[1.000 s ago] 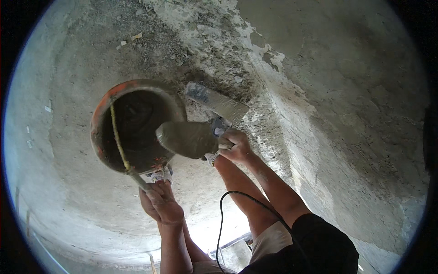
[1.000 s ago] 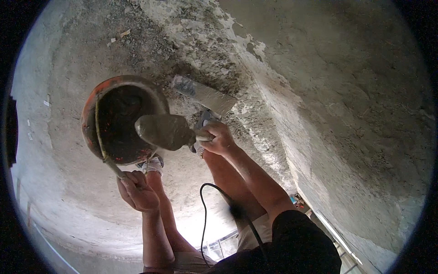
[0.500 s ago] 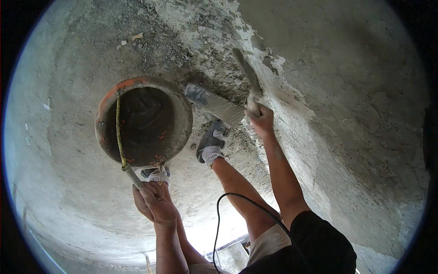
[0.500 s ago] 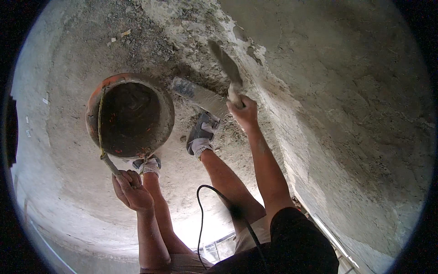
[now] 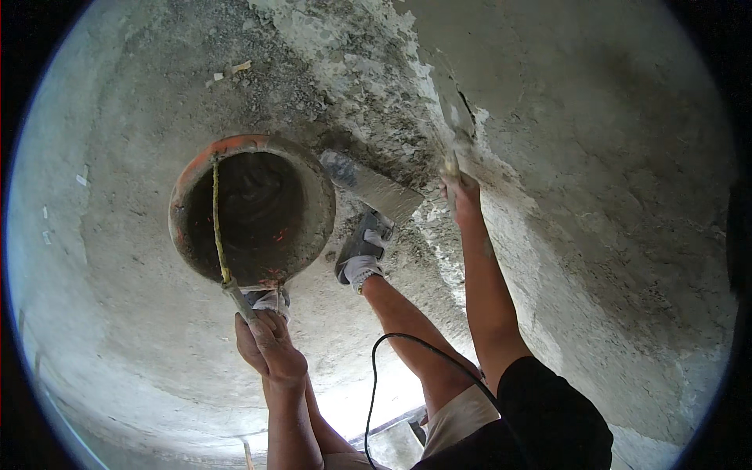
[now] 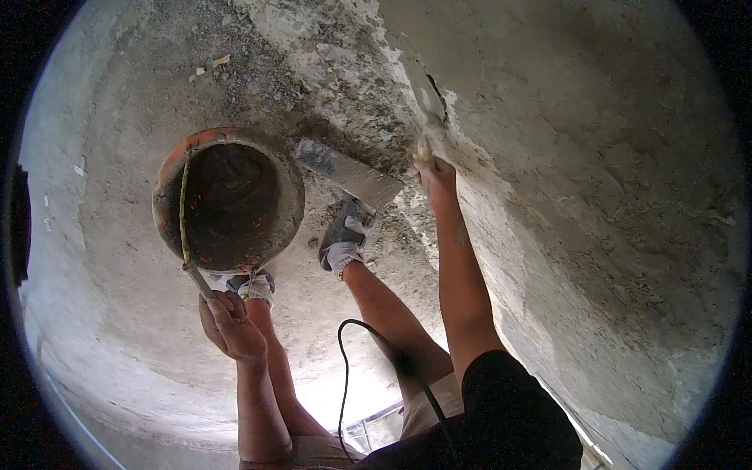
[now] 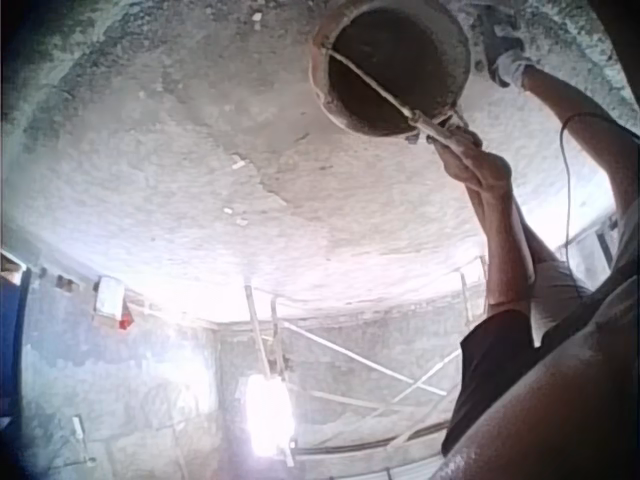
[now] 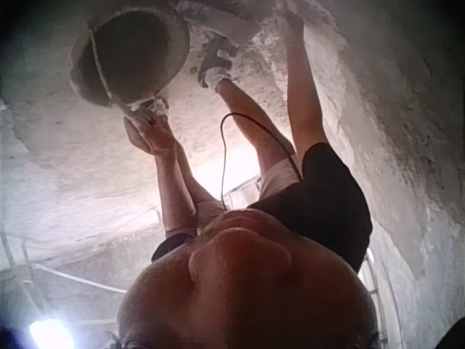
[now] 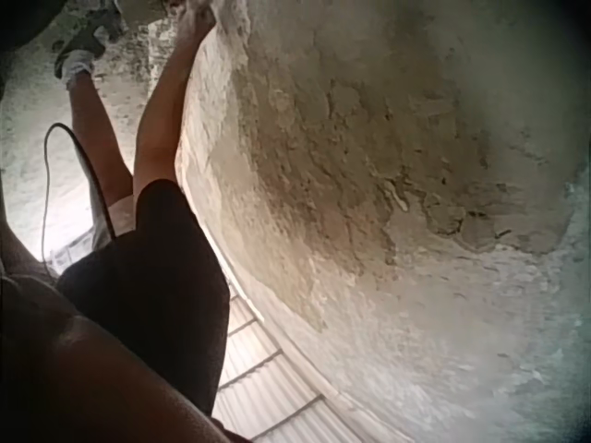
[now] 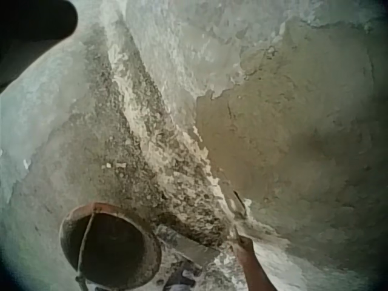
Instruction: The person plasters a wall by scooping mortar from a bucket with a trowel and applying and smoothing it across the wall surface using trowels.
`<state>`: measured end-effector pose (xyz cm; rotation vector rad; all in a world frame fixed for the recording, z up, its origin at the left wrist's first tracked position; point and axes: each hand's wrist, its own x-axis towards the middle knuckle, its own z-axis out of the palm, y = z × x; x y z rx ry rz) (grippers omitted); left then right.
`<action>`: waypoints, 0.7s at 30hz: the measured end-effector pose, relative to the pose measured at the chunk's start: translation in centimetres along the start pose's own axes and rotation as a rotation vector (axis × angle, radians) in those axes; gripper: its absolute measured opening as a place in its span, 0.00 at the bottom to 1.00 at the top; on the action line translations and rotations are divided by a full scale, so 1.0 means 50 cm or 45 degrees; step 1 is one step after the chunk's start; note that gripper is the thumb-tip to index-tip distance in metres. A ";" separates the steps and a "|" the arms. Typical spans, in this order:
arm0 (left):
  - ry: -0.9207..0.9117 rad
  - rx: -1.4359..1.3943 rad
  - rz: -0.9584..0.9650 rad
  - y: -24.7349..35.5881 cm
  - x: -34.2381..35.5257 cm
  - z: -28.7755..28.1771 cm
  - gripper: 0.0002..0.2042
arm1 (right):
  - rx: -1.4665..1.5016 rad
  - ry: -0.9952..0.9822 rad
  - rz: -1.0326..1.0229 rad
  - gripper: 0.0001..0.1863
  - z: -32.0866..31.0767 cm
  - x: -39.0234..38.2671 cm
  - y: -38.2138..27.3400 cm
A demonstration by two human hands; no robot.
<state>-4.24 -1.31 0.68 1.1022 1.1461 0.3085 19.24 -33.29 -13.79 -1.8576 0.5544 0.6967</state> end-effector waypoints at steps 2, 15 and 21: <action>-0.019 -0.038 -0.022 0.002 0.002 -0.006 0.13 | -0.026 0.015 0.030 0.12 0.000 -0.035 0.015; 0.072 -0.128 -0.121 0.011 0.009 -0.023 0.13 | -0.260 -0.121 -0.013 0.10 0.089 -0.015 -0.150; 0.074 -0.078 -0.120 0.013 0.013 -0.021 0.13 | 0.038 -0.236 0.039 0.15 0.084 0.086 -0.078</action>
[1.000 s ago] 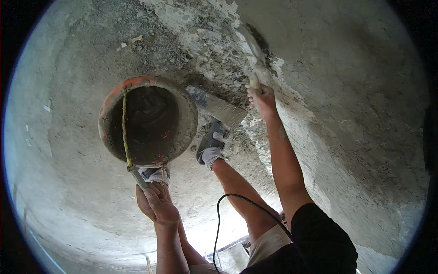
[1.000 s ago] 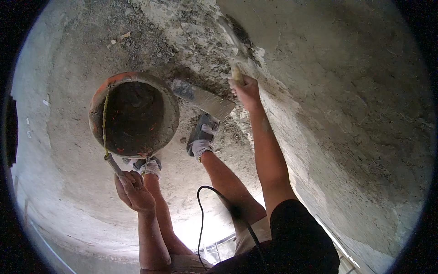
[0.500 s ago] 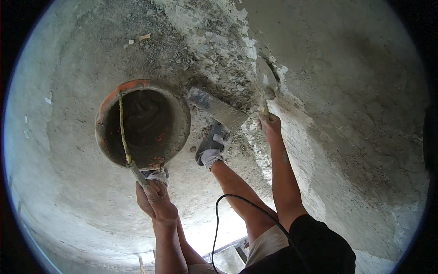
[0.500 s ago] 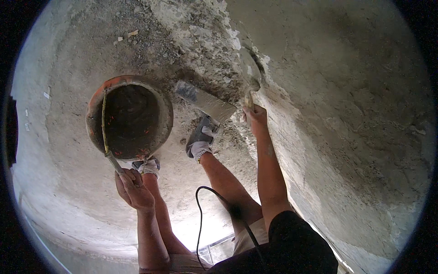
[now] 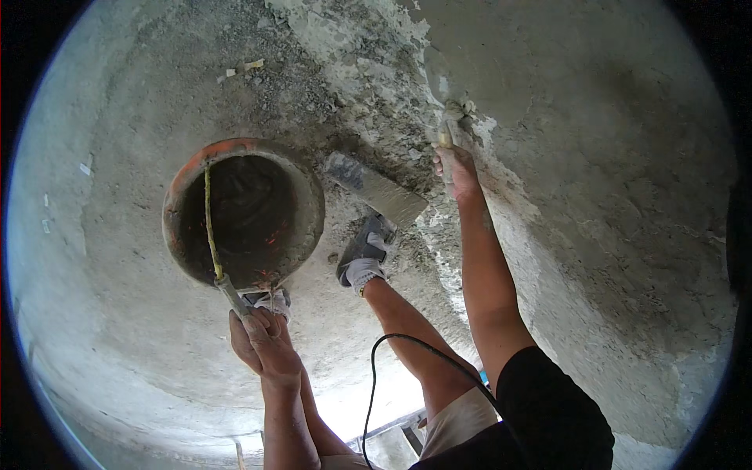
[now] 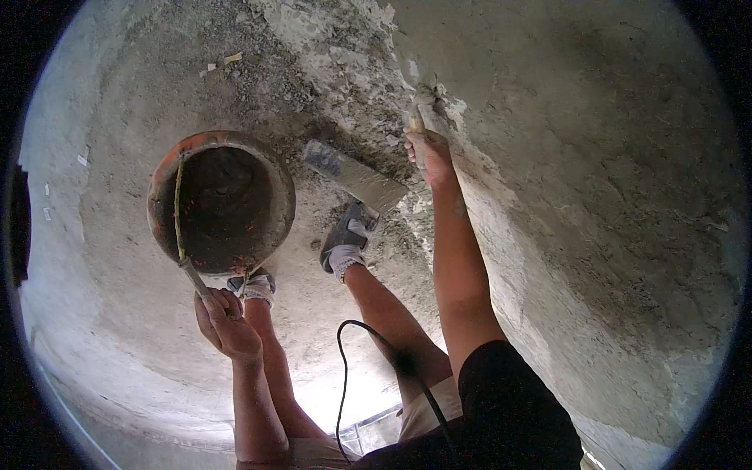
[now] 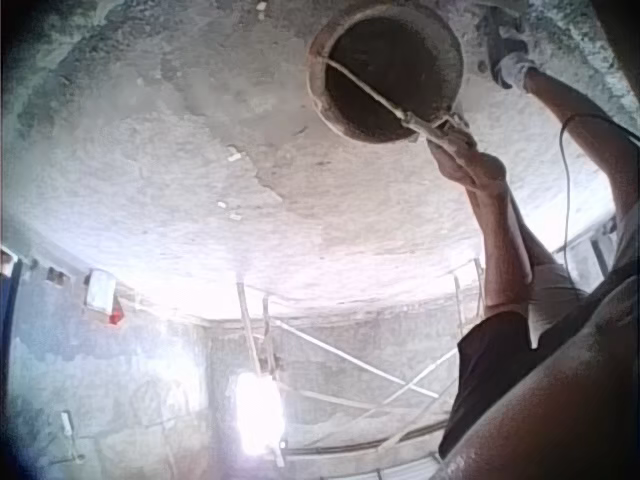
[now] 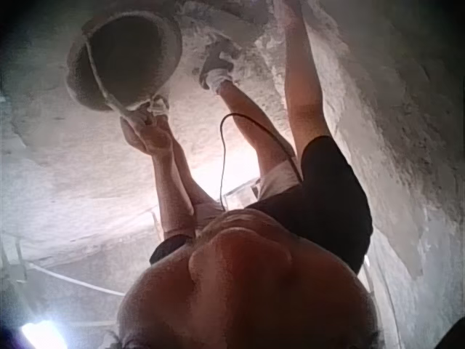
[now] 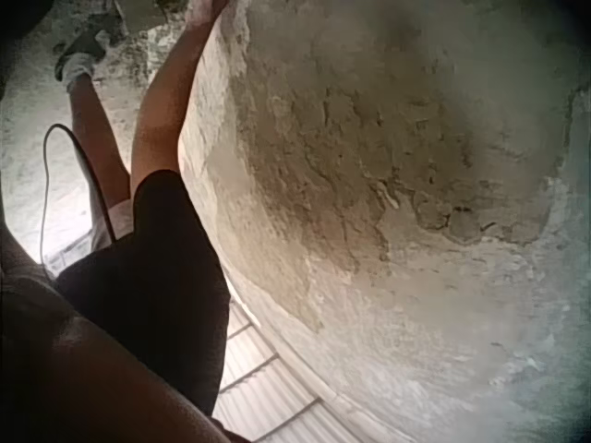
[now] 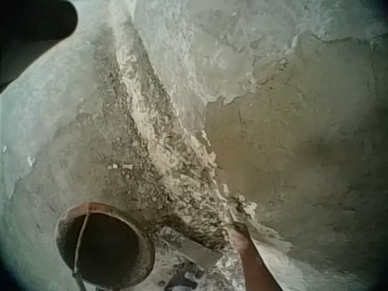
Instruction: The person plasters a wall by scooping mortar from a bucket with a trowel and applying and smoothing it across the wall surface using trowels.
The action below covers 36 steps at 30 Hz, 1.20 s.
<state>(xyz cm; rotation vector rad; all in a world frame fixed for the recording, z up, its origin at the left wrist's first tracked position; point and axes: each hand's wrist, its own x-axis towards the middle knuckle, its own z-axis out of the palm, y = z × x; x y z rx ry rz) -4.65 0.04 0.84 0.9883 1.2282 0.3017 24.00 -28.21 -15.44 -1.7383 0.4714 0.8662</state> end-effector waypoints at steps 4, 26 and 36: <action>-0.066 0.005 0.063 -0.007 0.002 -0.001 0.14 | 0.087 -0.010 0.062 0.15 -0.021 0.012 0.055; -0.143 0.153 0.148 -0.032 0.012 -0.015 0.15 | -0.198 0.227 -0.002 0.10 -0.045 -0.073 -0.018; -0.067 0.182 0.139 -0.026 0.015 -0.023 0.17 | -0.272 0.363 0.128 0.12 -0.062 -0.258 0.084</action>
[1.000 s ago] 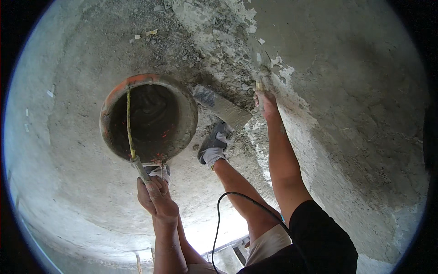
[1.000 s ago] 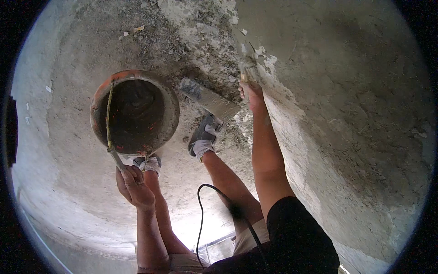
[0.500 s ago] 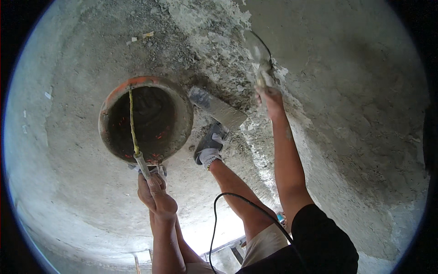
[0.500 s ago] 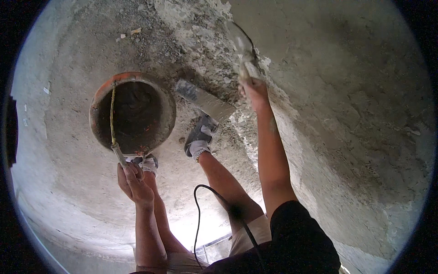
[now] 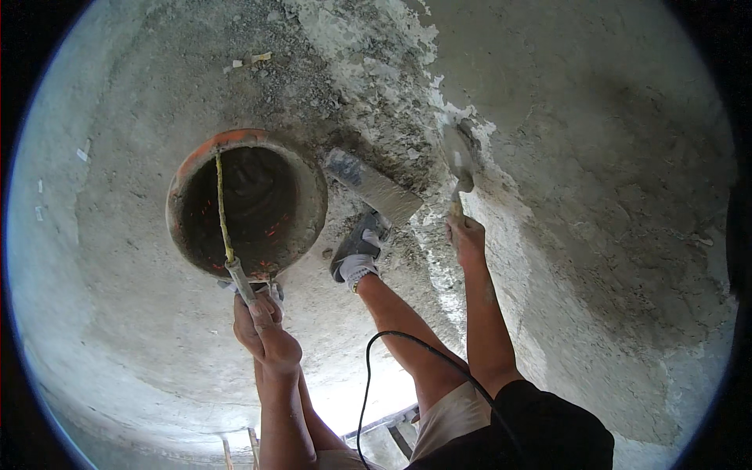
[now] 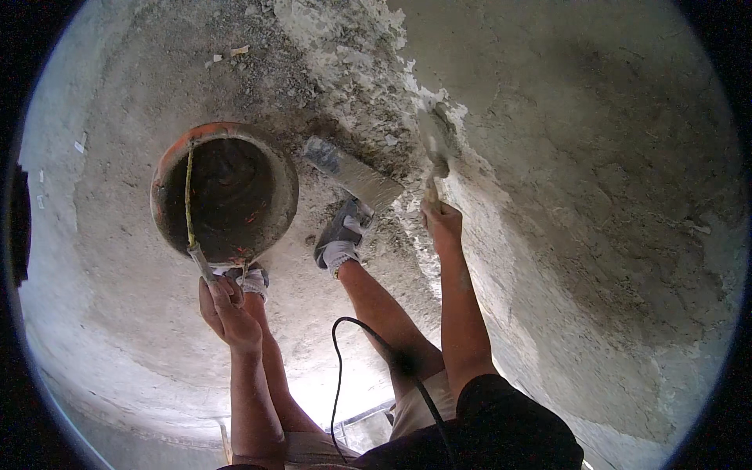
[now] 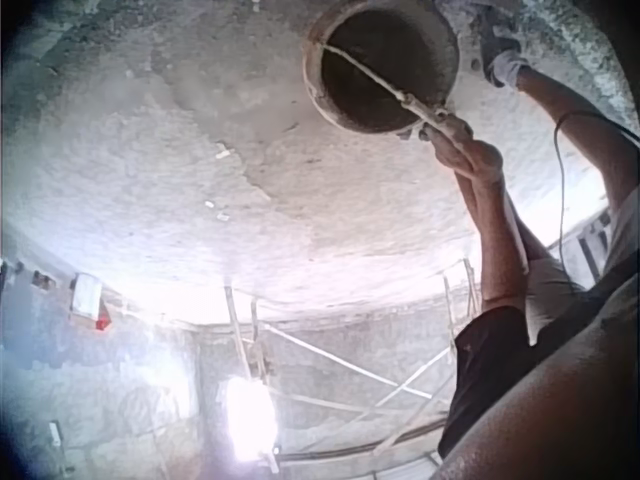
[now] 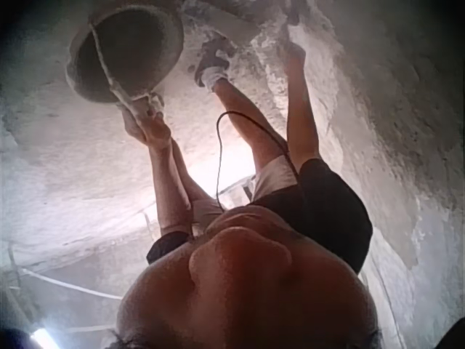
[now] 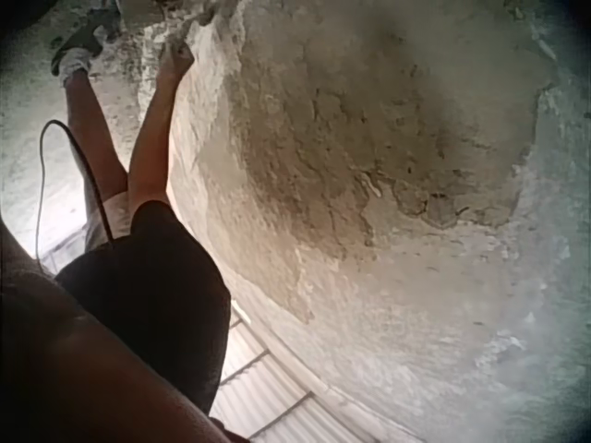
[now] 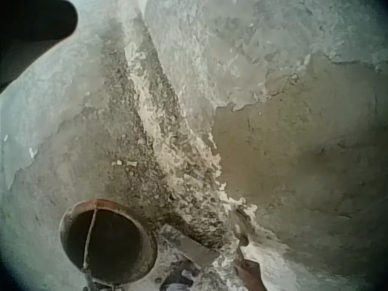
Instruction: The person plasters a wall by scooping mortar from a bucket with a trowel and applying and smoothing it across the wall surface using trowels.
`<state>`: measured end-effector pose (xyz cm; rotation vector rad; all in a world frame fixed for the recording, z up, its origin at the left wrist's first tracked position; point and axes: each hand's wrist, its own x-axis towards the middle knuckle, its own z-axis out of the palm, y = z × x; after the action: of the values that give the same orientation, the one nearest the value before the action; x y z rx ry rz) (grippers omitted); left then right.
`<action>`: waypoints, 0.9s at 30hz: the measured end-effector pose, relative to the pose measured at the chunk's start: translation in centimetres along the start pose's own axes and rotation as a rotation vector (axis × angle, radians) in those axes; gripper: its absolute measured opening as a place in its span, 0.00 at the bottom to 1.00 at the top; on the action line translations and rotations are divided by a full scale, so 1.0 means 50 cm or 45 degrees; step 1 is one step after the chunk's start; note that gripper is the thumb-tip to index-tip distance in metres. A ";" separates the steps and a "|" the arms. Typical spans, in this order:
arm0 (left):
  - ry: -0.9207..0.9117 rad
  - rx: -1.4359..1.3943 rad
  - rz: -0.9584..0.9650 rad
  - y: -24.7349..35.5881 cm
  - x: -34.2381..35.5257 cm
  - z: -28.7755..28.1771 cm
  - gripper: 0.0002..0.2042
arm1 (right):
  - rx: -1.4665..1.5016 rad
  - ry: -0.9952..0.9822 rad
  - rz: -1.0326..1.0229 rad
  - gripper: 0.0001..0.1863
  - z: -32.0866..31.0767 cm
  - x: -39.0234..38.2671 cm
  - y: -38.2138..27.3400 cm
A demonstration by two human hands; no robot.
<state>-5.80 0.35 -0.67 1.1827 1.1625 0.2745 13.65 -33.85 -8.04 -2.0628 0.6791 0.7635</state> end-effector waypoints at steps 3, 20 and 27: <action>0.016 -0.018 -0.036 0.000 0.001 -0.007 0.17 | -0.232 -0.049 -0.059 0.13 0.032 0.002 -0.044; -0.007 0.088 0.077 -0.001 -0.003 -0.008 0.17 | 0.080 -0.156 0.188 0.09 0.058 0.122 -0.091; 0.018 0.093 0.069 -0.007 -0.006 -0.021 0.17 | -0.289 -0.126 -0.212 0.11 0.094 0.091 -0.187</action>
<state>-6.93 0.61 -0.72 1.2798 1.1624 0.2839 21.84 -25.96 -8.83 -2.2353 0.3737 0.8721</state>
